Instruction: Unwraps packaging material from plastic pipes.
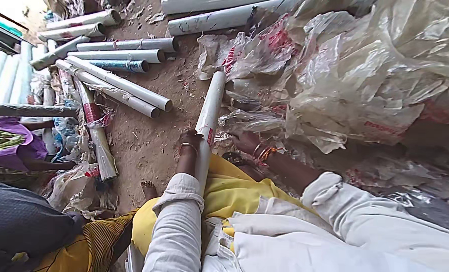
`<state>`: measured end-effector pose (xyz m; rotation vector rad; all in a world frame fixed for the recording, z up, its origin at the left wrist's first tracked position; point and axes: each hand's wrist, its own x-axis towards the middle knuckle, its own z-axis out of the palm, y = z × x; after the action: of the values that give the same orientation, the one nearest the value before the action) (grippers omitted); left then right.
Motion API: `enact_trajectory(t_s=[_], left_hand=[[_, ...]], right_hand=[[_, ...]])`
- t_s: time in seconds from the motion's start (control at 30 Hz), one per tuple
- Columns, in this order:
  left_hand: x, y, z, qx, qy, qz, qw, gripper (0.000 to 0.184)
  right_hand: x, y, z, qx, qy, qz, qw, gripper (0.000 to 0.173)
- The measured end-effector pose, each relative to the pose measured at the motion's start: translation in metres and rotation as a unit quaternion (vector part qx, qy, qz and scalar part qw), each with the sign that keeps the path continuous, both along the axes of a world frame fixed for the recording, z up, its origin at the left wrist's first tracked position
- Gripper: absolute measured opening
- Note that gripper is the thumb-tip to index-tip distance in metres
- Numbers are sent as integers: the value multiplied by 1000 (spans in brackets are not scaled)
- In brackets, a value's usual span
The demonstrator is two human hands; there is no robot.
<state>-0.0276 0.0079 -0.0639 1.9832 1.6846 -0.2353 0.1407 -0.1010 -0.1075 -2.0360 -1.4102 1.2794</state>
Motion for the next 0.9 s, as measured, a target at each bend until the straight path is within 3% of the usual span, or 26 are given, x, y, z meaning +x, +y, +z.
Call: enact_trajectory(t_s=[0.23,0.3,0.4,0.47,0.57,0.7,0.8,0.9], left_hand=[[6,2,-4,12,90,-51,995,32],[3,6,-9,-13,77,-13,997,40],[-9,8,-7,-22,-26,51,998,43],[-16,10,-2,-33,-71,42,996,43],[-11,6,2,-21,5,28,999,30],[-5,6,-7,-20,63,-34,997,34],[-6,7,-13,-25,57,-19,998,37],[-2,2,-2,4,-20,50,999,40]], right_hand=[[-29,8,17,95,69,69,991,37],[-41,12,23,101,69,92,988,37],[-49,15,36,73,37,114,990,40],[-49,19,38,60,14,116,991,39],[-47,21,38,54,7,133,990,39],[-48,18,44,50,4,139,989,38],[-52,21,43,48,-8,145,988,39],[-60,34,45,19,-39,149,988,37]])
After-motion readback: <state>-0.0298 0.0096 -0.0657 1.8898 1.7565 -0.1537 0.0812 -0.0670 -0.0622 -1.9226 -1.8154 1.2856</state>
